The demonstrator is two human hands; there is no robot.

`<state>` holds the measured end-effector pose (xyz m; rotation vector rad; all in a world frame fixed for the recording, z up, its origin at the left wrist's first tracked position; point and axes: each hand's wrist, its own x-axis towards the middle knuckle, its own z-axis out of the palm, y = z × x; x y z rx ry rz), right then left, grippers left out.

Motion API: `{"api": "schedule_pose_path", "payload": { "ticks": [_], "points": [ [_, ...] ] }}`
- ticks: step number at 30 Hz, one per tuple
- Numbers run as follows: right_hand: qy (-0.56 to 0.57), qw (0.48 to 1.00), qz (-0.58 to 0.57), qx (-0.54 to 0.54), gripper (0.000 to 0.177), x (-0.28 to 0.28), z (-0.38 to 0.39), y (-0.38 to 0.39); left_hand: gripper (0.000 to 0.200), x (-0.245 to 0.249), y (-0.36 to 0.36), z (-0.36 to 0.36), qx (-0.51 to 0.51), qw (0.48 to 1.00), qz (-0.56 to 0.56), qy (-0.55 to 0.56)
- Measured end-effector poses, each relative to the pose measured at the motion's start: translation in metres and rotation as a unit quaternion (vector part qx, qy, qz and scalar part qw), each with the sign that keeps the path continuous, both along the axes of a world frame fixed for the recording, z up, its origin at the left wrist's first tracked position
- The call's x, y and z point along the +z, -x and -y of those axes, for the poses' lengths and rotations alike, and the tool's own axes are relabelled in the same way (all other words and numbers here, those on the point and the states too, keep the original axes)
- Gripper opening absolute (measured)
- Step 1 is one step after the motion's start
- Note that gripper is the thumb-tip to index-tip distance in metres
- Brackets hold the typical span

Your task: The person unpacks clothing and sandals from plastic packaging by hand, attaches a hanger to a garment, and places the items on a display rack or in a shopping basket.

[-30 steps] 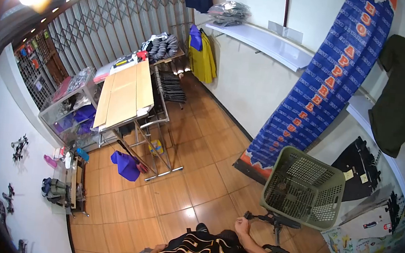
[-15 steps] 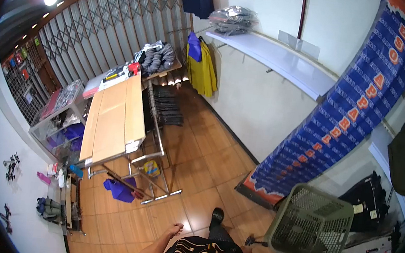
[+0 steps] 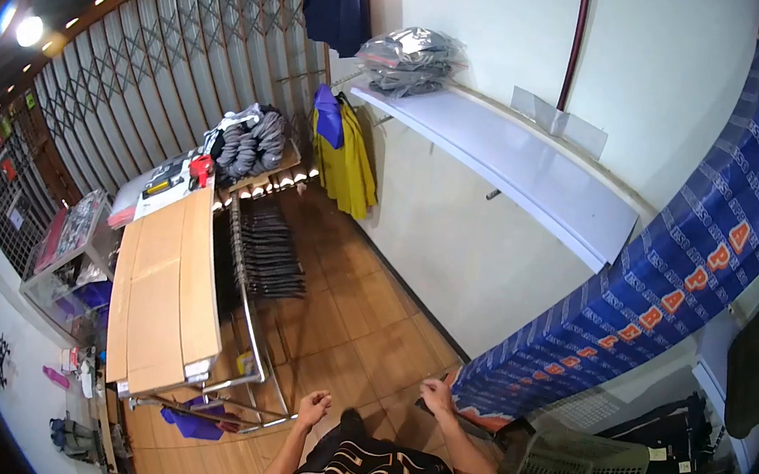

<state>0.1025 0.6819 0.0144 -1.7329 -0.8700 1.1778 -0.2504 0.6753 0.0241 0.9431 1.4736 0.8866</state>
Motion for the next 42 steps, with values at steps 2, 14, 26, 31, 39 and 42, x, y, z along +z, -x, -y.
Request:
{"api": "schedule_pose_path", "payload": {
  "ticks": [2,14,26,31,39,42],
  "points": [
    [-0.001,1.0,-0.011,0.002,0.026,0.051,-0.056,0.014,0.029,0.037,-0.015,-0.049,0.005,1.0,0.01,-0.01],
    [-0.125,0.986,-0.076,0.084,0.029,0.232,-0.338,0.029,0.035,0.207,-0.065,-0.389,-0.059,0.975,0.091,-0.195],
    [-0.382,0.919,-0.089,-0.048,0.031,0.417,-0.562,0.0,0.056,0.404,-0.11,-0.623,-0.235,0.876,0.081,-0.414],
    [-0.459,0.874,-0.106,-0.117,0.039,0.485,-0.665,-0.023,0.064,0.47,-0.142,-0.747,-0.24,0.842,-0.001,-0.483],
    [-0.458,0.853,-0.092,-0.231,0.073,0.525,-0.825,-0.075,0.066,0.552,-0.21,-0.921,-0.104,0.815,-0.163,-0.546],
    [-0.428,0.855,-0.074,-0.281,0.077,0.537,-0.843,-0.071,0.069,0.567,-0.226,-0.967,-0.059,0.814,-0.229,-0.531]
  ]
}}
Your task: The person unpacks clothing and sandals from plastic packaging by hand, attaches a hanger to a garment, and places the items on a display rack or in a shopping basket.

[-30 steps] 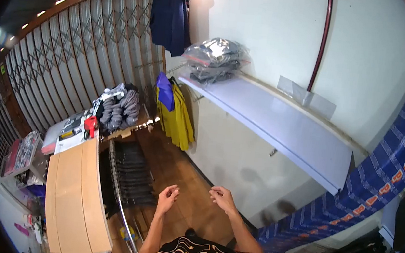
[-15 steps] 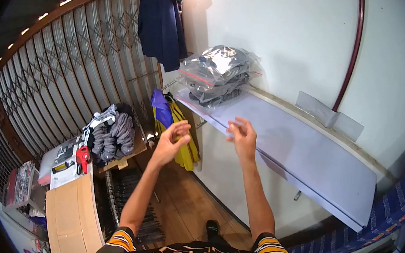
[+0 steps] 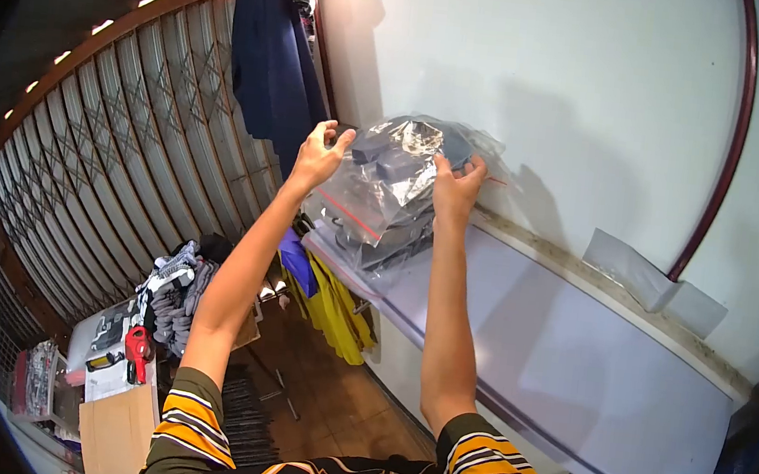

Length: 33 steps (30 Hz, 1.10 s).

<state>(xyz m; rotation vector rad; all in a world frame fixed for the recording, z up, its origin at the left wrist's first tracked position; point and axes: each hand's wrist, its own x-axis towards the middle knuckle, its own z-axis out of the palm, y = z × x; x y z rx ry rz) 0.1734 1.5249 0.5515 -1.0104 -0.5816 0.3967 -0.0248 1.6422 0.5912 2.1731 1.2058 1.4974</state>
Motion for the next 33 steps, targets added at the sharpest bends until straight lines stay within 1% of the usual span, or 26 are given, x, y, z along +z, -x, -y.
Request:
{"api": "schedule_pose_path", "payload": {
  "ticks": [1,2,3,4,6,8,10,11,12,14,15,17,18,19,20,21,22,25,26,28,29,30,32,33],
  "points": [
    [0.002,1.0,-0.002,0.001,0.077,-0.001,-0.009,-0.001,0.071,0.004,-0.004,-0.011,0.027,0.998,-0.036,0.034],
    [0.036,0.998,0.037,-0.02,0.079,-0.002,-0.018,-0.002,0.072,0.007,-0.008,-0.022,0.055,0.994,-0.072,0.068],
    [0.069,0.994,0.076,-0.04,0.081,-0.004,-0.026,-0.003,0.072,0.009,-0.012,-0.031,0.066,0.989,-0.101,0.085],
    [0.072,0.994,0.073,-0.04,0.081,-0.003,-0.028,-0.003,0.072,0.01,-0.015,-0.04,0.066,0.989,-0.104,0.087],
    [0.124,0.972,0.184,-0.081,0.084,0.004,-0.021,-0.003,0.073,0.01,-0.021,-0.057,0.069,0.968,-0.186,0.154],
    [0.153,0.964,0.2,-0.089,0.086,0.009,-0.023,-0.006,0.071,0.006,-0.028,-0.063,0.055,0.967,-0.191,0.158],
    [0.22,0.947,0.223,-0.064,0.092,0.018,-0.021,-0.009,0.069,0.002,-0.032,-0.067,0.008,0.97,-0.182,0.159],
    [0.229,0.948,0.217,-0.046,0.094,0.022,-0.021,-0.011,0.068,-0.001,-0.033,-0.067,-0.001,0.976,-0.162,0.142],
    [0.231,0.947,0.217,-0.045,0.094,0.02,-0.025,-0.012,0.068,-0.002,-0.035,-0.069,0.0,0.976,-0.162,0.145],
    [0.232,0.935,0.254,-0.086,0.095,0.016,-0.032,-0.015,0.068,0.001,-0.039,-0.062,0.019,0.975,-0.146,0.165],
    [0.234,0.935,0.254,-0.083,0.095,0.016,-0.034,-0.015,0.068,0.002,-0.04,-0.058,0.021,0.975,-0.146,0.169],
    [0.213,0.959,0.188,-0.009,0.092,0.016,-0.038,-0.018,0.067,0.002,-0.041,-0.051,0.019,0.98,-0.117,0.159],
    [0.213,0.959,0.189,-0.006,0.092,0.012,-0.042,-0.022,0.067,0.003,-0.042,-0.047,0.021,0.98,-0.116,0.16],
    [0.178,0.965,0.192,-0.027,0.089,0.005,-0.049,-0.027,0.064,0.003,-0.042,-0.043,0.034,0.985,-0.098,0.137],
    [0.143,0.969,0.195,-0.047,0.085,0.014,-0.041,-0.02,0.061,0.007,-0.043,-0.03,0.047,0.989,-0.079,0.113],
    [0.136,0.982,0.131,0.013,0.08,0.021,-0.027,-0.016,0.061,0.01,-0.043,-0.016,0.066,0.989,-0.088,0.096],
    [0.136,0.982,0.132,0.018,0.08,0.023,-0.022,-0.014,0.061,0.012,-0.042,-0.005,0.071,0.989,-0.087,0.097],
    [0.087,0.989,0.119,0.03,0.083,0.024,-0.008,-0.009,0.061,0.01,-0.035,0.014,0.034,0.997,-0.021,0.063],
    [0.088,0.988,0.12,0.032,0.083,0.026,0.0,-0.006,0.061,0.008,-0.03,0.02,0.037,0.997,-0.02,0.065],
    [0.012,0.993,0.113,0.04,0.085,0.026,0.013,0.001,0.061,0.005,-0.018,0.036,-0.01,0.997,0.05,0.064],
    [0.033,0.985,0.168,-0.014,0.085,0.023,0.014,0.002,0.056,0.002,-0.01,0.044,-0.028,0.994,0.09,0.049],
    [0.035,0.985,0.17,-0.004,0.085,0.02,0.021,0.008,0.056,-0.001,0.0,0.056,-0.019,0.994,0.092,0.052],
    [-0.005,0.988,0.121,0.1,0.08,0.026,0.058,0.032,0.05,-0.009,0.025,0.087,-0.073,0.982,0.171,0.027],
    [-0.053,0.981,0.12,0.14,0.078,0.013,0.06,0.038,0.046,-0.018,0.039,0.105,-0.068,0.979,0.19,0.026]
  ]
}}
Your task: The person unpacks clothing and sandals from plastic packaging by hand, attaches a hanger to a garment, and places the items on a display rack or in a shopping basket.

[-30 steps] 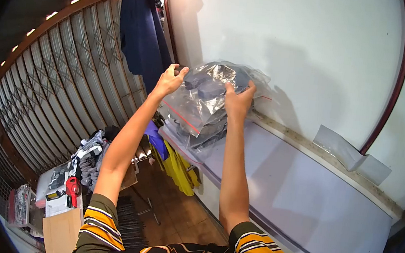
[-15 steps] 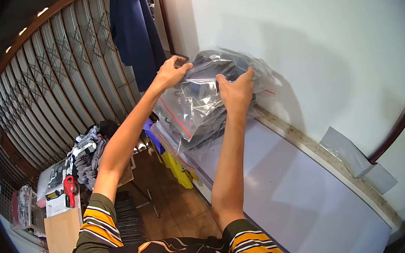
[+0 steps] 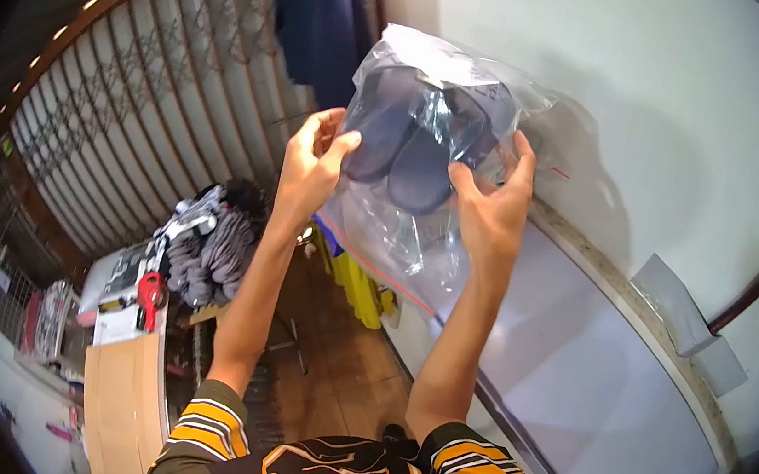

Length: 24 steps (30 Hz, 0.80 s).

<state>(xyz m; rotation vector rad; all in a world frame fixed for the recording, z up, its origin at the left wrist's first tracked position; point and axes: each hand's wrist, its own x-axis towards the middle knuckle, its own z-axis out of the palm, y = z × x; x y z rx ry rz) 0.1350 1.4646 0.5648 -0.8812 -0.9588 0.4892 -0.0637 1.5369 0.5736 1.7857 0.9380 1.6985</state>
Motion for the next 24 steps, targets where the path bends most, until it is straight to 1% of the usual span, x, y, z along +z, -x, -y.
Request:
{"api": "schedule_pose_path", "payload": {
  "ticks": [1,3,4,5,6,7,8,9,11,13,14,15,17,18,20,21,22,23,24],
  "points": [
    [0.003,1.0,0.003,0.017,0.078,-0.006,0.011,0.012,0.043,-0.009,0.016,0.02,-0.004,1.0,0.014,0.005],
    [0.051,0.995,0.012,0.081,0.079,-0.017,0.035,0.039,0.039,-0.032,0.051,0.062,-0.033,0.997,0.066,0.026],
    [0.033,0.991,0.03,0.128,0.08,-0.036,0.037,0.048,0.038,-0.049,0.069,0.083,-0.001,0.996,0.078,0.03],
    [0.037,0.987,0.034,0.155,0.08,-0.056,0.04,0.061,0.037,-0.067,0.086,0.107,0.035,0.995,0.091,0.034],
    [0.022,0.98,0.064,0.189,0.08,-0.074,0.044,0.076,0.036,-0.081,0.102,0.137,0.046,0.991,0.114,0.046],
    [0.005,0.97,0.092,0.224,0.08,-0.088,0.056,0.094,0.037,-0.096,0.122,0.166,0.065,0.991,0.104,0.059],
    [0.037,0.954,0.073,0.29,0.079,-0.099,0.073,0.111,0.038,-0.111,0.137,0.198,0.094,0.983,0.133,0.089],
    [0.041,0.943,0.074,0.322,0.079,-0.116,0.089,0.128,0.039,-0.127,0.15,0.234,0.123,0.972,0.162,0.12],
    [0.038,0.896,0.06,0.439,0.08,-0.16,0.115,0.168,0.042,-0.168,0.175,0.303,0.198,0.955,0.178,0.134],
    [0.089,0.836,0.025,0.541,0.08,-0.193,0.162,0.204,0.043,-0.203,0.194,0.379,0.263,0.93,0.194,0.165],
    [0.082,0.828,0.09,0.548,0.078,-0.215,0.181,0.222,0.043,-0.221,0.202,0.416,0.301,0.913,0.199,0.192],
    [0.081,0.809,0.114,0.571,0.077,-0.245,0.2,0.24,0.043,-0.236,0.209,0.455,0.335,0.893,0.206,0.219],
    [0.142,0.761,0.135,0.619,0.077,-0.28,0.25,0.273,0.043,-0.259,0.216,0.526,0.389,0.854,0.249,0.239],
    [0.162,0.731,0.148,0.646,0.077,-0.287,0.275,0.286,0.042,-0.272,0.219,0.558,0.429,0.826,0.263,0.253],
    [0.199,0.674,0.167,0.692,0.078,-0.298,0.32,0.311,0.042,-0.287,0.222,0.617,0.475,0.795,0.278,0.256],
    [0.198,0.655,0.173,0.708,0.078,-0.303,0.338,0.322,0.042,-0.292,0.22,0.643,0.498,0.775,0.286,0.262],
    [0.19,0.644,0.194,0.716,0.078,-0.306,0.357,0.333,0.042,-0.285,0.217,0.666,0.531,0.747,0.283,0.282],
    [0.181,0.632,0.215,0.723,0.078,-0.31,0.374,0.344,0.042,-0.287,0.216,0.685,0.549,0.733,0.292,0.278],
    [0.183,0.608,0.198,0.747,0.078,-0.313,0.389,0.356,0.042,-0.293,0.217,0.703,0.566,0.72,0.302,0.265]
  ]
}}
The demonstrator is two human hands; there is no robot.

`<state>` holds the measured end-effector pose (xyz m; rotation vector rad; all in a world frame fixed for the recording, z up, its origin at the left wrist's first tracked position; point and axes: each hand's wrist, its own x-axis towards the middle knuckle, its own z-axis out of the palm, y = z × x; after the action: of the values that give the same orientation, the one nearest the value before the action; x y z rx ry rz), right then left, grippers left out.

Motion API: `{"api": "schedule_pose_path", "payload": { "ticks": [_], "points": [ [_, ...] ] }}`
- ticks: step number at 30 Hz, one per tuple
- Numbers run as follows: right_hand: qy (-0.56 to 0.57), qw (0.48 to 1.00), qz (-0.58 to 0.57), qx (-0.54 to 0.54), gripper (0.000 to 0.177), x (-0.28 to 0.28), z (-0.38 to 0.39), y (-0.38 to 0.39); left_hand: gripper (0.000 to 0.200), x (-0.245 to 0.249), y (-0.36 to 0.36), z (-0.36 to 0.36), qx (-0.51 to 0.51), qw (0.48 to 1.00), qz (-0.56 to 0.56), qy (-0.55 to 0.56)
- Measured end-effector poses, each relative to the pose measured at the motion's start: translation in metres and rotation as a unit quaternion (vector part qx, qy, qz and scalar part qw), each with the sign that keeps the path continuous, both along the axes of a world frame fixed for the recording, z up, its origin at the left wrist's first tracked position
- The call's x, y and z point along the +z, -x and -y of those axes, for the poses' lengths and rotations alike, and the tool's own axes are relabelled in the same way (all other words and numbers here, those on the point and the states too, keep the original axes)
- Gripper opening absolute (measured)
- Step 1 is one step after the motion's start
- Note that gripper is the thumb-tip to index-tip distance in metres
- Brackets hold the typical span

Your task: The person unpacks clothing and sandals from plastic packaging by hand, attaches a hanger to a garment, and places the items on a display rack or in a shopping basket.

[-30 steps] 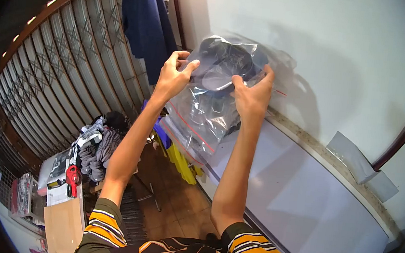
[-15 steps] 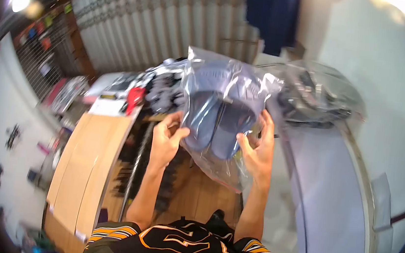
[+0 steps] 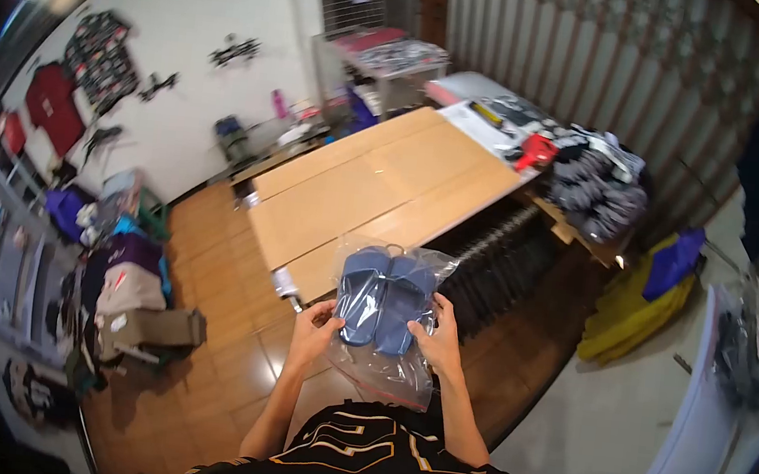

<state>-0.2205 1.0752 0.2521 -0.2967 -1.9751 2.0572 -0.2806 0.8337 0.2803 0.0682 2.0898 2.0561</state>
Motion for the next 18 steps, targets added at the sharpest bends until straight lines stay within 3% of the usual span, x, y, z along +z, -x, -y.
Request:
{"api": "schedule_pose_path", "payload": {
  "ticks": [5,8,13,15,18],
  "points": [
    [0.028,0.995,0.048,0.082,0.074,0.001,0.066,0.047,0.041,-0.015,0.01,0.067,0.099,0.995,-0.016,-0.005],
    [-0.07,0.994,0.06,0.057,0.062,-0.024,0.092,0.076,0.042,-0.037,0.022,0.09,0.141,0.99,-0.023,0.005],
    [-0.046,0.995,0.071,0.047,0.054,-0.032,0.126,0.111,0.041,-0.064,0.054,0.115,0.146,0.988,-0.051,0.02],
    [-0.267,0.958,0.101,-0.018,0.051,-0.035,0.135,0.12,0.039,-0.066,0.07,0.122,0.134,0.987,-0.071,0.048],
    [-0.267,0.961,0.061,-0.036,0.047,-0.049,0.137,0.141,0.037,-0.052,0.096,0.123,0.128,0.984,-0.096,0.072]
  ]
}}
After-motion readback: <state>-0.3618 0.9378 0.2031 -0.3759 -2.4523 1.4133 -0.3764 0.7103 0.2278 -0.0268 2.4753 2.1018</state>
